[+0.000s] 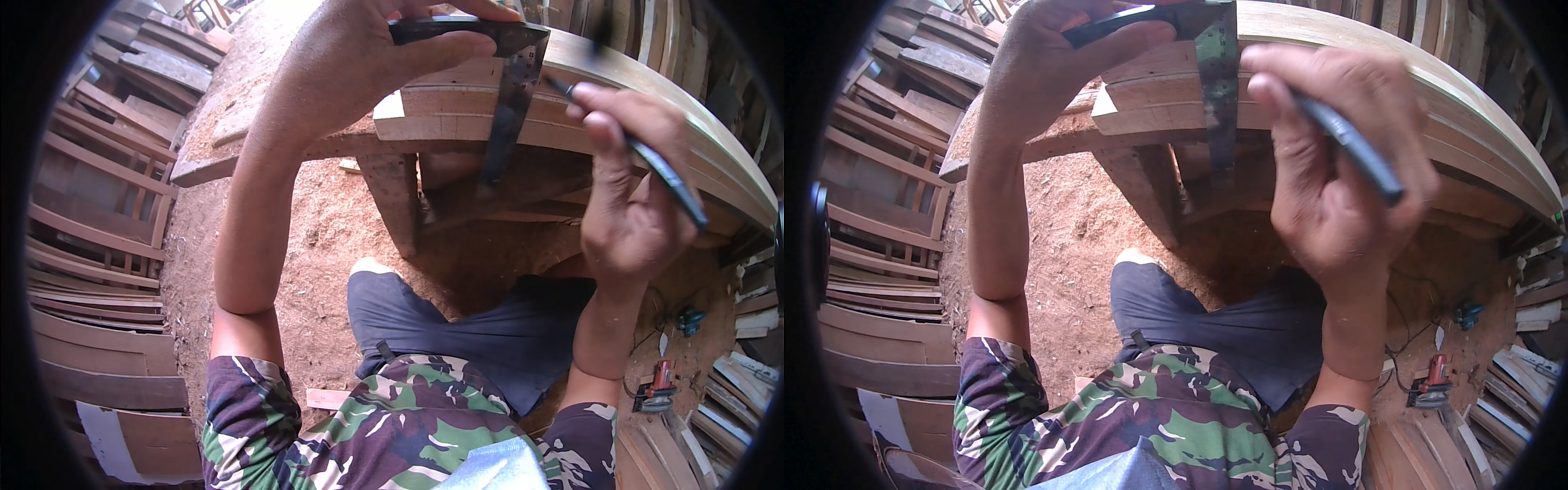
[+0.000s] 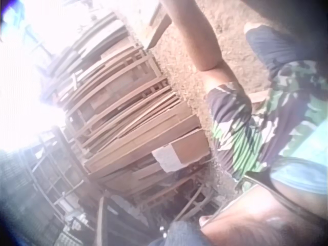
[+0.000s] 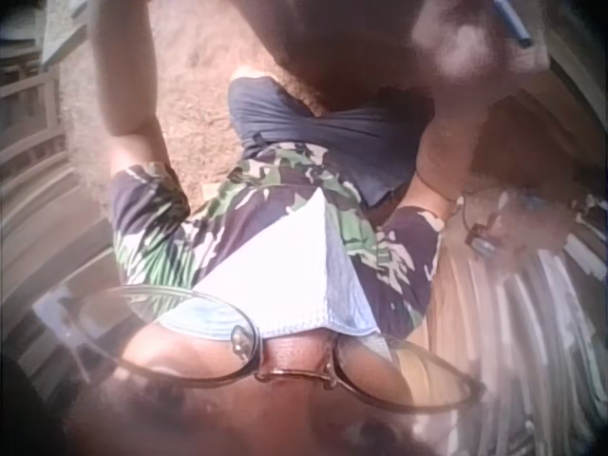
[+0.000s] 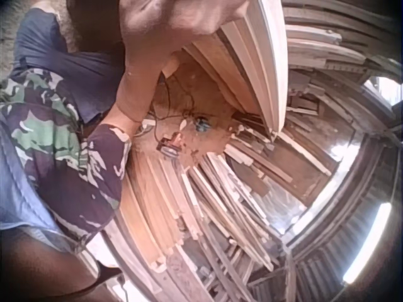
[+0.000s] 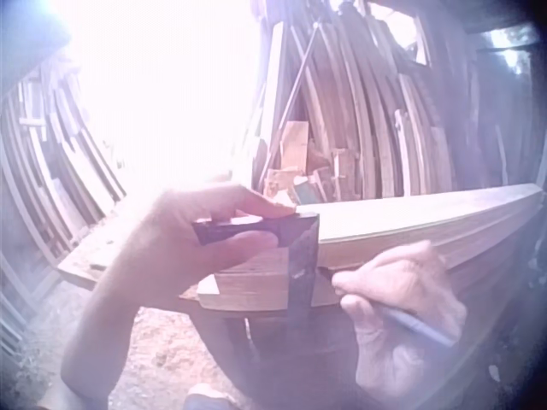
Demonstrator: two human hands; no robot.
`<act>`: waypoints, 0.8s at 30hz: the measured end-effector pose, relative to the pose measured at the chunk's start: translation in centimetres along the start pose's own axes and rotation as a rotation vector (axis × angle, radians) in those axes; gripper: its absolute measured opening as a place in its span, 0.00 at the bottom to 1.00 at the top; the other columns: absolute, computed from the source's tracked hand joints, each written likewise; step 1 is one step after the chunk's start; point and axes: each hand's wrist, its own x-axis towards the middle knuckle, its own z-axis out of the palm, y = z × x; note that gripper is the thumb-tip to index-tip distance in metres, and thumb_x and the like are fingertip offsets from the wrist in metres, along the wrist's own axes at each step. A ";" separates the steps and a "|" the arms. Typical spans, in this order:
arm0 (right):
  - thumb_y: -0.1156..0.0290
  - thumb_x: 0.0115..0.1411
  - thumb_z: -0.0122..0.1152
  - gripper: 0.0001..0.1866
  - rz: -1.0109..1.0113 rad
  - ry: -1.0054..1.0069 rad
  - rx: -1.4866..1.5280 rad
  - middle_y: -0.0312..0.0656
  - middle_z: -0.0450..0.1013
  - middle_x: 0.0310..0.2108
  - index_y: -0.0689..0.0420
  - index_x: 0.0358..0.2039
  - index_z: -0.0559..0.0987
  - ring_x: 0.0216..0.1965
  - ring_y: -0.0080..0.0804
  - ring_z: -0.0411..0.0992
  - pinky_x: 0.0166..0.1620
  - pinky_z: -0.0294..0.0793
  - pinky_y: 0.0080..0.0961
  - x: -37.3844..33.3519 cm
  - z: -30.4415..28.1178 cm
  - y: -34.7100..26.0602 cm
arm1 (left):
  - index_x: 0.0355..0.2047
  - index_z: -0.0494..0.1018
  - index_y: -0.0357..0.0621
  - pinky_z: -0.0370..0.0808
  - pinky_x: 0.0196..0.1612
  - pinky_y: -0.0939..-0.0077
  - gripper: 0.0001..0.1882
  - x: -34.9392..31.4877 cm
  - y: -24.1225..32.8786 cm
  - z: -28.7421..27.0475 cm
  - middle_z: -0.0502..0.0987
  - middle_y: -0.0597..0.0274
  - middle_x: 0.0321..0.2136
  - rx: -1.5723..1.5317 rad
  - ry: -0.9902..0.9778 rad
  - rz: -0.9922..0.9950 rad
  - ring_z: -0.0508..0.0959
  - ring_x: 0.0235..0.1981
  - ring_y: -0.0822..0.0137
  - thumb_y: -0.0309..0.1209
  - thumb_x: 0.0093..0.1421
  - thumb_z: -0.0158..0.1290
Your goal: The person uses a square and a pencil to mark lines on a piece of wood. They reposition the tool to draw different marks across the surface.
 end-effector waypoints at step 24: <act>0.65 0.61 0.83 0.25 0.202 0.020 -0.053 0.51 0.82 0.46 0.59 0.52 0.79 0.43 0.45 0.86 0.43 0.89 0.37 -8.5 -2.0 -6.4 | 0.49 0.86 0.37 0.84 0.41 0.70 0.15 -7.1 5.9 6.7 0.82 0.55 0.38 -0.399 -0.095 0.031 0.85 0.39 0.65 0.34 0.67 0.65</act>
